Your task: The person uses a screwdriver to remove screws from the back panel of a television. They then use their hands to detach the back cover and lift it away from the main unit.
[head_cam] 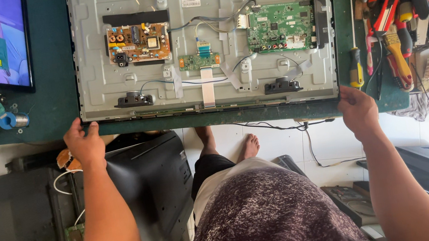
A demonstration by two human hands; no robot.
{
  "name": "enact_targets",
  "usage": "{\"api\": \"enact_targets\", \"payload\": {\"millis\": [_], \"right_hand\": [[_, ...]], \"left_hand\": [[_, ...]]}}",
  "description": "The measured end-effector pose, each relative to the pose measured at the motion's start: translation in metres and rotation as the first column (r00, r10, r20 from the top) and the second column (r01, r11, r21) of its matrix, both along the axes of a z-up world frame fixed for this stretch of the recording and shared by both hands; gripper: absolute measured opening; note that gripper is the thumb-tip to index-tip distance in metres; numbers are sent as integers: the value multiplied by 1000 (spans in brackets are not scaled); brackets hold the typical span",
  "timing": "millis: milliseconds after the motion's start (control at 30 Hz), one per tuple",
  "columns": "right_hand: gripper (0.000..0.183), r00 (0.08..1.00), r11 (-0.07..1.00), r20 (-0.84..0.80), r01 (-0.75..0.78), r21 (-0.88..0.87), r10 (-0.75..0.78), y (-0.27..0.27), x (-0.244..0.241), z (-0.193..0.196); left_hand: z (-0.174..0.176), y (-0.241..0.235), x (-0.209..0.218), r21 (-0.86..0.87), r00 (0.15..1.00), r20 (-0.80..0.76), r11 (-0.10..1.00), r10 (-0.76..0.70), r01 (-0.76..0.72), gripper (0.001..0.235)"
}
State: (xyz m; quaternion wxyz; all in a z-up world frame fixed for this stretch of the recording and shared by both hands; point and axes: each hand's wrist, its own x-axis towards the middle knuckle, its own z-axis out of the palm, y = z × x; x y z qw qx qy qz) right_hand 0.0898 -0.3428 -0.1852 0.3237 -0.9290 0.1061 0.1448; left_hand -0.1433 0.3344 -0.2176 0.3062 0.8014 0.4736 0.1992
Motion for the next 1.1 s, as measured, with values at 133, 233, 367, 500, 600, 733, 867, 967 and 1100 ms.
{"api": "enact_targets", "payload": {"millis": [133,233,367,500,600,733,867,967,1100], "right_hand": [[47,1000,1000,13,-2,20,2,-5,0,-5],[47,1000,1000,2,10,22,-10,-5,-3,-3],[50,999,998,-18,48,43,-48,-1,-3,2],[51,999,998,22,44,38,-45,3,-6,-4],[50,997,998,47,55,38,-57,4,-9,-8],[50,997,997,6,80,-19,-80,9,-1,-1],[52,994,995,-38,102,-16,-102,10,5,2],[55,982,988,-112,153,-18,-154,19,9,17],[55,986,991,-91,136,-15,-137,22,7,18]], "left_hand": [[0,2,-2,-31,999,27,999,18,-17,54],[-2,5,-5,-15,1000,-2,1000,11,-11,54],[-7,-3,-13,-58,1000,18,998,12,-11,54],[-18,-20,-14,-60,992,125,998,23,-15,57],[-16,-51,-6,-91,962,202,981,185,-169,65],[75,-136,47,290,946,304,957,-114,22,18],[108,-197,96,242,700,148,712,-698,659,10],[89,-220,128,252,666,13,646,-746,720,23],[76,-230,153,338,712,-166,639,-682,691,54]]}}
